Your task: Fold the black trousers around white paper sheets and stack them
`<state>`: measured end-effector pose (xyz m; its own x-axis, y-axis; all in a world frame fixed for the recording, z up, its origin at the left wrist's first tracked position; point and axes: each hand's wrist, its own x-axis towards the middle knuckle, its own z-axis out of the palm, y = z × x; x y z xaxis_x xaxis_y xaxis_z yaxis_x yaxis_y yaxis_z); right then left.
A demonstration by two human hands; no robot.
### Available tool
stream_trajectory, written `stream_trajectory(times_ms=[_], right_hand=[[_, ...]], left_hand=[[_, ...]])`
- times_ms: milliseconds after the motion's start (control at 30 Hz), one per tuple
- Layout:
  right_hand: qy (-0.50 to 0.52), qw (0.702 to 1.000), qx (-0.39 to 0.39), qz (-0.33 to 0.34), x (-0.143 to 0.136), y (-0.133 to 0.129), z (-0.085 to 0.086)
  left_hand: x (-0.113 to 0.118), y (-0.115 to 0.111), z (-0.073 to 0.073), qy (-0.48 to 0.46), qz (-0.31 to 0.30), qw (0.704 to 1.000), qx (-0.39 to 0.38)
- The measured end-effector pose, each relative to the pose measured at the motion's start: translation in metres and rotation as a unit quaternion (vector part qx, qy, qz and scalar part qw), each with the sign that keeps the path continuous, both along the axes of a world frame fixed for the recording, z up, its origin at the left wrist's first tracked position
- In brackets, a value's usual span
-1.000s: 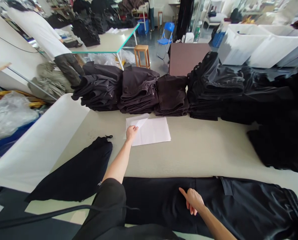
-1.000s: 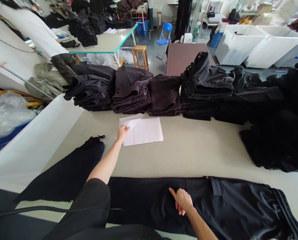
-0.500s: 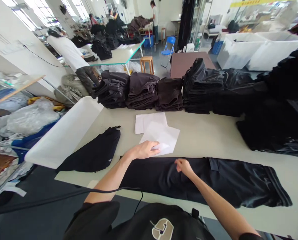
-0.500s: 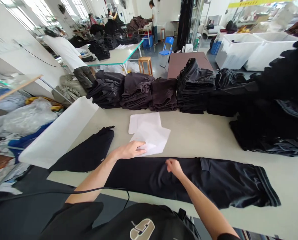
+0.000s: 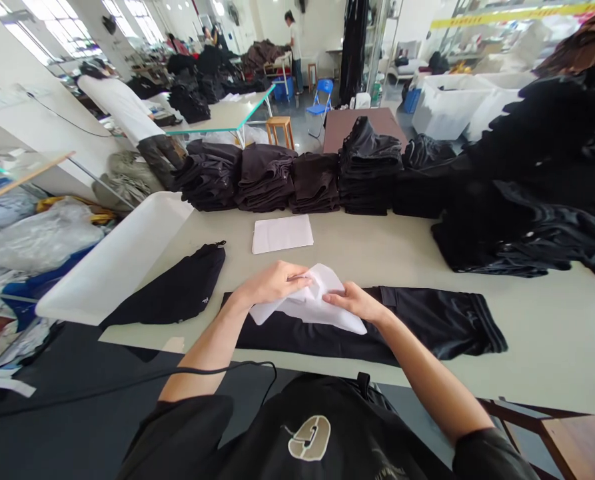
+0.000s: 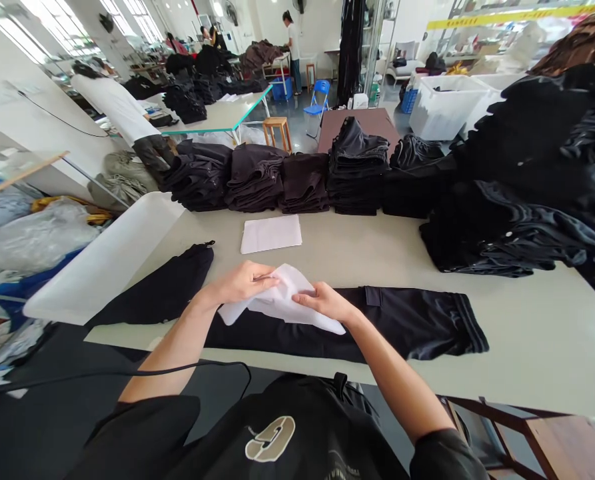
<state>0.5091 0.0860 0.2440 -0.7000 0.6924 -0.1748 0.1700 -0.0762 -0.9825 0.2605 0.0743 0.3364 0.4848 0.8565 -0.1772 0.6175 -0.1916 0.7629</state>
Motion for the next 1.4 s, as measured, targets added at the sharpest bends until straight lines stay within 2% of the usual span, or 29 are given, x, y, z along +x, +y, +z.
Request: stream_trajectory(times_ms=[167, 300, 467, 567, 633, 700, 767, 833, 967, 1033, 1100, 1167, 1233, 1300, 1400], right_hand=[[-0.048, 0.999, 0.015, -0.018, 0.010, -0.004, 0.003], [-0.092, 0.995, 0.028, 0.001, 0.009, -0.004, 0.010], [-0.094, 0.994, -0.038, 0.033, 0.010, -0.005, 0.010], [-0.096, 0.990, -0.081, 0.064, 0.022, -0.004, 0.005], [-0.109, 0.985, -0.093, 0.094, 0.035, -0.004, -0.007], [-0.137, 0.981, -0.092, 0.106, 0.051, -0.006, -0.029], [-0.171, 0.977, -0.091, 0.085, 0.069, -0.012, -0.059], [-0.193, 0.975, -0.107, 0.035, 0.087, -0.021, -0.093], [-0.171, 0.959, -0.205, -0.090, 0.111, -0.043, -0.155], [-0.150, 0.946, -0.245, -0.152, 0.115, -0.049, -0.178], [-0.137, 0.933, -0.258, -0.209, 0.112, -0.050, -0.194], [-0.144, 0.927, -0.234, -0.257, 0.106, -0.045, -0.206], [-0.179, 0.924, -0.165, -0.294, 0.098, -0.035, -0.216], [-0.224, 0.918, -0.096, -0.315, 0.091, -0.022, -0.224], [-0.261, 0.908, -0.049, -0.325, 0.083, -0.001, -0.235]], left_hand=[[-0.001, -0.011, -0.013, 0.018, 0.046, 0.999, 0.002], [0.010, -0.017, -0.018, -0.011, 0.064, 0.997, 0.049], [0.026, -0.017, -0.031, -0.057, 0.130, 0.985, 0.099], [0.022, -0.016, -0.045, -0.073, 0.187, 0.973, 0.112], [0.014, -0.018, -0.058, -0.076, 0.247, 0.958, 0.126], [0.004, -0.023, -0.078, -0.061, 0.310, 0.937, 0.146], [-0.005, -0.031, -0.104, -0.029, 0.356, 0.920, 0.158], [-0.010, -0.041, -0.137, 0.007, 0.380, 0.914, 0.141], [-0.007, -0.065, -0.211, 0.036, 0.413, 0.909, 0.052], [-0.003, -0.073, -0.244, 0.044, 0.432, 0.900, 0.023], [-0.001, -0.075, -0.270, 0.055, 0.451, 0.891, 0.006], [0.000, -0.072, -0.289, 0.059, 0.469, 0.881, 0.002], [-0.002, -0.063, -0.303, 0.059, 0.479, 0.876, 0.006], [-0.005, -0.049, -0.312, 0.065, 0.484, 0.872, 0.010], [-0.009, -0.021, -0.321, 0.091, 0.492, 0.866, -0.002]])
